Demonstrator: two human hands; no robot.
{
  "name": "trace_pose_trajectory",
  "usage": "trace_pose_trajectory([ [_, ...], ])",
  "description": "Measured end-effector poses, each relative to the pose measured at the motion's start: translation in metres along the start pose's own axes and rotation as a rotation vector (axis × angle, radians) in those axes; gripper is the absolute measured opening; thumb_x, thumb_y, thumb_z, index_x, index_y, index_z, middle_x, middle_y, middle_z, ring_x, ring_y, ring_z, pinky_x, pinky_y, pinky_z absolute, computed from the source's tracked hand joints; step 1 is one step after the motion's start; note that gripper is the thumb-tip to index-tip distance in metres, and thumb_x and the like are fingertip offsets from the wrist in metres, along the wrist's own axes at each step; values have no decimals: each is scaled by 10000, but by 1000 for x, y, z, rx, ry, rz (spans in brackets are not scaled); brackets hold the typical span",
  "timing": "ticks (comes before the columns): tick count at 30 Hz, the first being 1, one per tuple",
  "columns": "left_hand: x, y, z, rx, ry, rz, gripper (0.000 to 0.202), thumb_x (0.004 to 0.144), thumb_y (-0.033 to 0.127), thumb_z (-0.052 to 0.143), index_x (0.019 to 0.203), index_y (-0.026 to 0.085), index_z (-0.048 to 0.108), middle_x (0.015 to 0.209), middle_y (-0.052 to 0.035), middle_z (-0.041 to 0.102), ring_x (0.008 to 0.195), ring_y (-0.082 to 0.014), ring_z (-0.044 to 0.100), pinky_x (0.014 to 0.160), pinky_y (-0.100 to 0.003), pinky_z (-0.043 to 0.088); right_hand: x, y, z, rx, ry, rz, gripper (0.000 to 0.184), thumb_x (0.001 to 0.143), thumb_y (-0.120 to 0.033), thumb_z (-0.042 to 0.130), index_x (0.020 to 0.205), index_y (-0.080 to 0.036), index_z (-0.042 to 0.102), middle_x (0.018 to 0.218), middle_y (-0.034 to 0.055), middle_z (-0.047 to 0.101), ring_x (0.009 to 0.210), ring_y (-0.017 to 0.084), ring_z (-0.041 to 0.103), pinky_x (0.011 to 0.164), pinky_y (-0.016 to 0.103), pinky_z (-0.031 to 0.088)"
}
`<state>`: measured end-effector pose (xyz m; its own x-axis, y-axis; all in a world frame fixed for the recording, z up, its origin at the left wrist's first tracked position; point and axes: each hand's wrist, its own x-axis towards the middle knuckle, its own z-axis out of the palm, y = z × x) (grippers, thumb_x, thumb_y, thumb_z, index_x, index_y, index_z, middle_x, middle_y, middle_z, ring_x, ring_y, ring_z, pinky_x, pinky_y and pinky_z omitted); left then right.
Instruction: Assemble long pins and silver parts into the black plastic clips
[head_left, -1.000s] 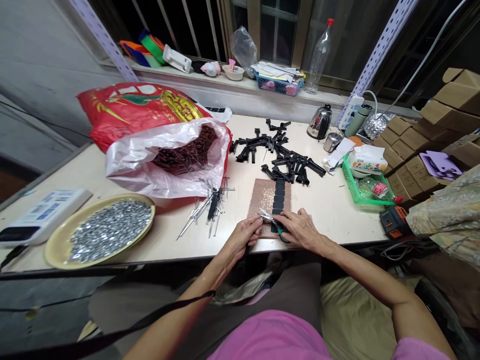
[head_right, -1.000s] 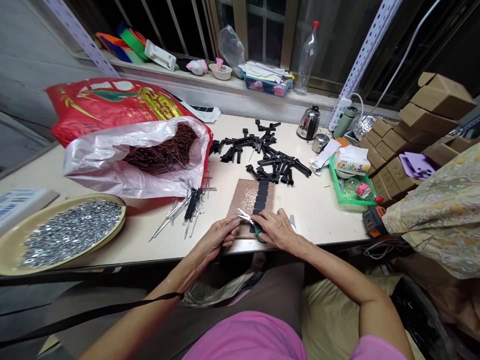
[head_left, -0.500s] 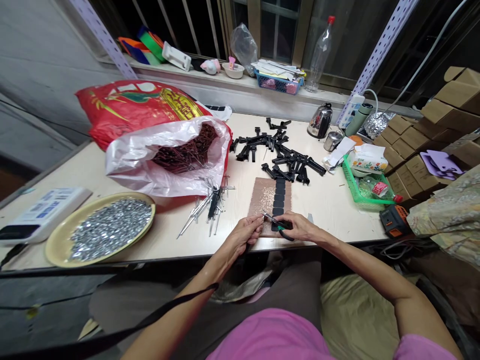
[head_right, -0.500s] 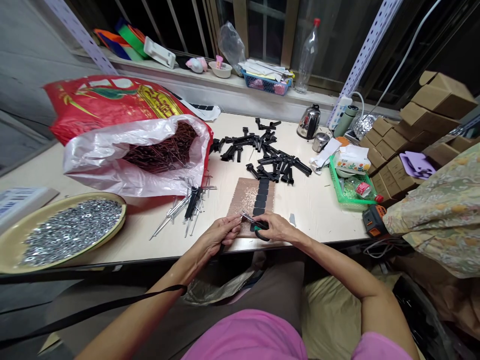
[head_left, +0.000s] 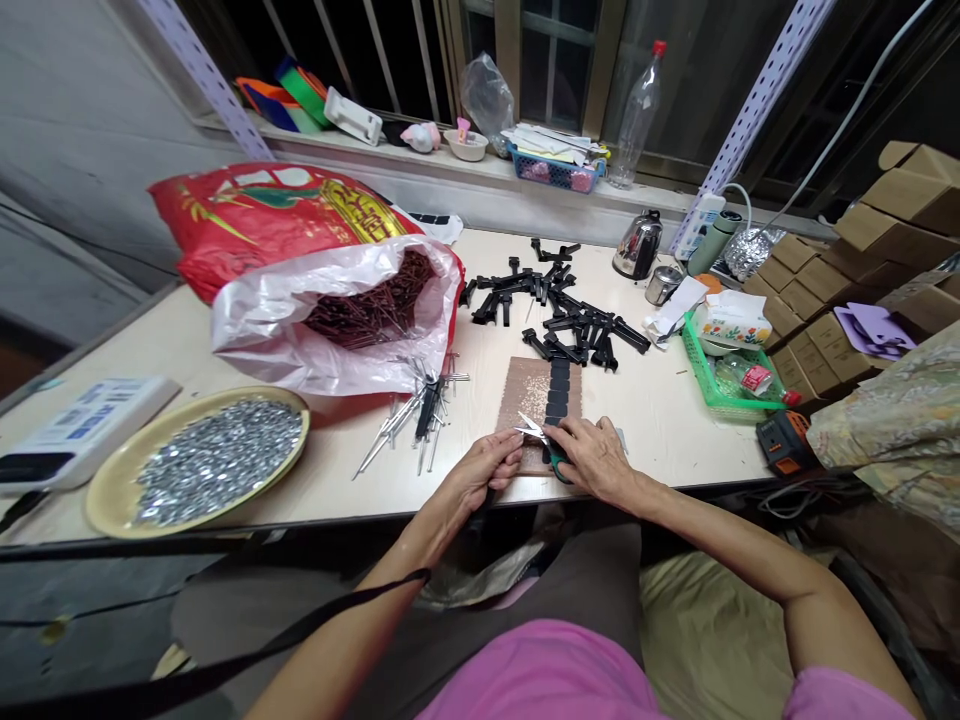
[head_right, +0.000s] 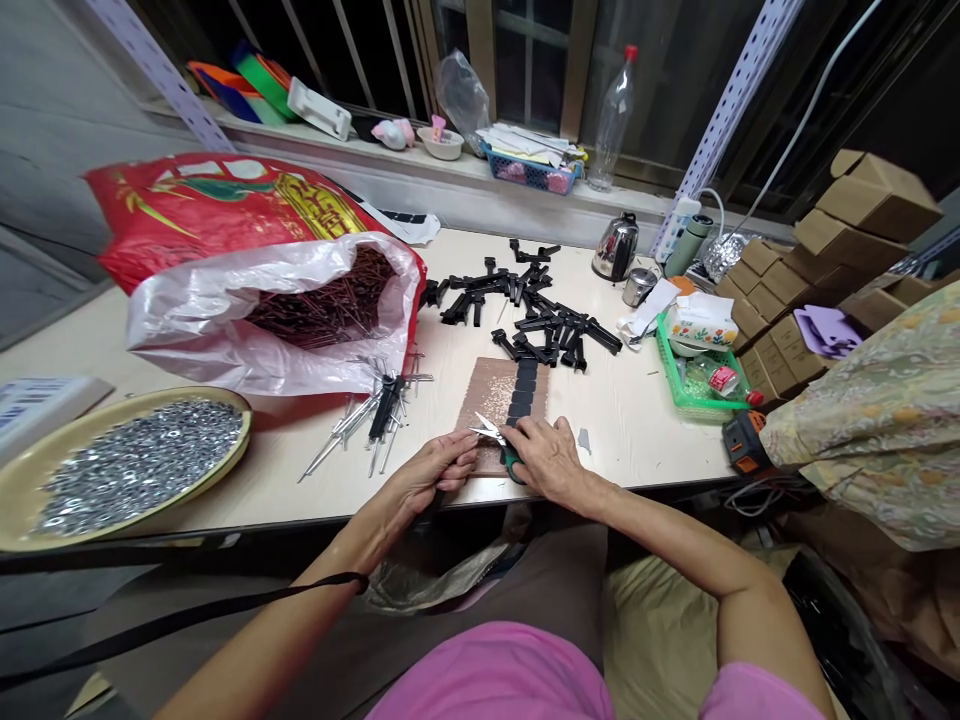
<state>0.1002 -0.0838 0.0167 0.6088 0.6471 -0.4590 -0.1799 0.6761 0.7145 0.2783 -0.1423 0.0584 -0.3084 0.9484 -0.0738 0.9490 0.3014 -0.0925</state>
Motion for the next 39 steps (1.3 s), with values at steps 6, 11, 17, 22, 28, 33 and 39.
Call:
trace_pose_trajectory([
  [6,0,0,-1,5,-33,-4,390,620,327,800,857,151,545,496,118,358,353,14,179,355,-131,44,1,6,0,145,-36,-6,481,814,-152,571,1285,-210,490,1113,73,576,981,199,553,769,311,363],
  [11,2,-1,-3,15,-52,-12,363,641,322,791,842,156,539,499,112,372,350,12,183,346,-128,48,1,12,8,357,-49,17,509,774,-127,578,1274,-198,517,1044,43,565,799,139,557,706,251,412],
  [17,2,0,-5,9,-76,-50,389,629,326,808,851,151,541,504,113,369,350,16,186,342,-123,52,9,21,24,620,-10,7,423,753,-163,621,1176,-177,596,950,24,589,740,123,546,673,231,428],
  [22,4,-1,-5,-3,-37,-60,459,643,296,801,985,135,542,501,115,381,349,12,197,350,-127,47,12,26,18,594,-73,5,395,776,-225,632,1169,-193,607,955,34,614,828,155,573,685,238,424],
  [28,6,-2,-1,13,-6,-47,362,650,302,786,858,151,530,499,116,382,339,12,213,345,-129,62,6,14,-4,292,-160,90,481,809,-202,594,1283,-238,521,1105,58,594,927,186,593,720,266,415],
  [33,5,-1,8,45,158,-22,327,638,293,780,771,157,513,474,113,405,323,5,252,338,-131,104,6,6,-18,88,-200,128,455,818,-242,607,1266,-230,530,1146,79,580,1041,236,563,806,333,397],
  [39,-4,3,12,62,241,4,327,598,324,788,716,143,542,432,105,417,311,5,249,334,-135,122,4,28,-32,-12,-105,257,453,816,-222,589,1264,-256,532,1161,85,561,1018,242,552,804,343,390],
])
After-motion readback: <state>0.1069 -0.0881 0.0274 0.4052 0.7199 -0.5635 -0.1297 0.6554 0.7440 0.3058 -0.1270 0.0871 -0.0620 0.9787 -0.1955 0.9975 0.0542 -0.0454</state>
